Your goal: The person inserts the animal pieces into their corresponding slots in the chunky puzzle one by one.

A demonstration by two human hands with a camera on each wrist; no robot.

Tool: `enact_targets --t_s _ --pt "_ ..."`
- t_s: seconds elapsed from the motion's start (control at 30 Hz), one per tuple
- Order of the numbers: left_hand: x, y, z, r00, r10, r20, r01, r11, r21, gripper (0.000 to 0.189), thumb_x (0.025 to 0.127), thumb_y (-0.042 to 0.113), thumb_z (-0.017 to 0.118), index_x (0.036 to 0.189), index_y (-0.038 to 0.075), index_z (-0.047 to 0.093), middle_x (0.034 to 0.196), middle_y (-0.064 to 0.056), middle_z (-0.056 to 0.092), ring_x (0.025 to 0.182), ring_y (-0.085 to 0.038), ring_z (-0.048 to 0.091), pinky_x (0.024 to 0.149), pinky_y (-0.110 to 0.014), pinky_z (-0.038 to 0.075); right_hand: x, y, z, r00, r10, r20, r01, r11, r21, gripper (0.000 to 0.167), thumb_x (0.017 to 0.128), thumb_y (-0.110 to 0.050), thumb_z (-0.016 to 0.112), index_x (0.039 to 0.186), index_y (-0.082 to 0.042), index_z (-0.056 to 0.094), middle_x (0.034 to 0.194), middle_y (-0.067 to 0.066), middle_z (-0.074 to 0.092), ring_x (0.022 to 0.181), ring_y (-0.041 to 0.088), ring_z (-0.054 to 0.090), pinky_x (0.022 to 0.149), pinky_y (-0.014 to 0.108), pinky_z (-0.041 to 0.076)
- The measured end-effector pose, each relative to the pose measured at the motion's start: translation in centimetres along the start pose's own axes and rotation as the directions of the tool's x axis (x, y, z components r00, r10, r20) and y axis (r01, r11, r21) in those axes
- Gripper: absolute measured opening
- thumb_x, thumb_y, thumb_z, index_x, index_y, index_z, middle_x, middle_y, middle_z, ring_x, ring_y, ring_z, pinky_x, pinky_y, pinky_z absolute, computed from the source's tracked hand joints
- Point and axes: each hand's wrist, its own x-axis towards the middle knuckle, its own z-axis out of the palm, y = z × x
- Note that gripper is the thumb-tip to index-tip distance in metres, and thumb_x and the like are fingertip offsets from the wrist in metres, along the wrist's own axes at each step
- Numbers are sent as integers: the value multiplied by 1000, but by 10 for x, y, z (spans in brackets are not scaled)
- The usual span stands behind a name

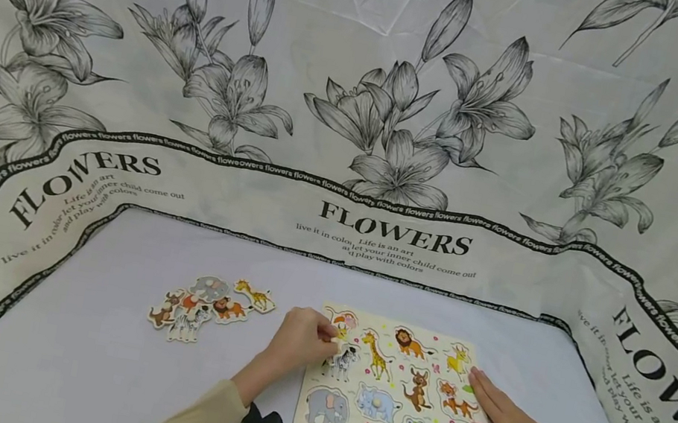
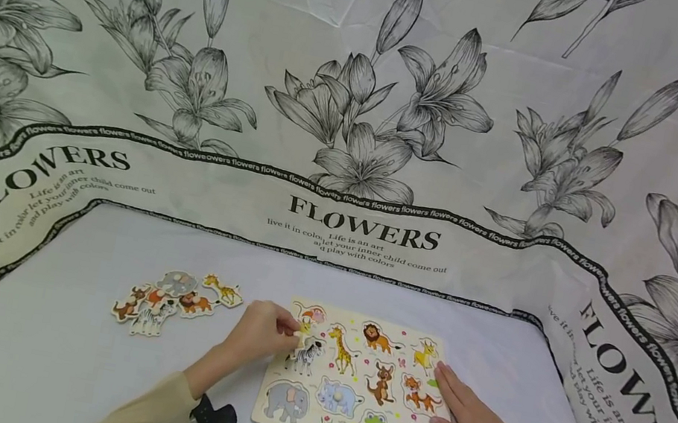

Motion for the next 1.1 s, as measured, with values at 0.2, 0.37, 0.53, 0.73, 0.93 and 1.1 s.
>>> enact_targets --t_s 0.2,0.37,0.53,0.73,0.93,1.1 --pt "5 9 8 999 36 2 -36 999 1 12 71 11 78 82 7 77 71 2 68 62 0 52 56 -13 44 0 1 0 1000 -7 3 7 1000 -3 73 94 -37 58 150 -3 27 154 20 31 134 -23 -8 100 -6 -2" --pt "8 15 14 999 51 4 -51 999 -3 11 70 10 78 80 8 77 70 3 66 63 0 51 57 -12 43 0 1 0 1000 -10 -1 10 1000 0 72 94 -36 58 150 -2 27 153 21 31 135 -23 -8 100 -5 -2" --pt "9 17 20 999 43 18 -43 999 -24 11 69 9 79 79 9 76 69 4 66 63 2 51 58 -12 43 0 1 0 1000 2 8 -2 1000 14 72 94 -37 57 150 -3 27 153 21 31 134 -23 -8 100 -6 -2" --pt "12 20 28 997 66 32 -65 998 -19 11 69 8 80 79 8 76 69 3 68 59 3 51 56 -12 44 1 -1 0 999 31 37 -32 999 28 72 95 -40 55 150 -3 26 154 21 29 132 -25 -10 99 -6 -2" --pt "15 28 34 997 53 55 -52 999 -7 12 70 11 81 81 7 76 72 5 63 61 2 48 55 -12 42 0 0 0 999 22 26 -23 999 24 72 94 -39 56 150 -2 27 153 22 31 133 -24 -9 99 -6 -2" --pt "18 35 38 998 34 60 -33 999 -17 10 71 12 81 78 8 76 70 5 66 59 2 50 55 -12 41 1 -1 -1 999 32 33 -33 999 34 73 95 -40 56 151 -4 26 154 22 30 133 -25 -9 98 -7 -2"
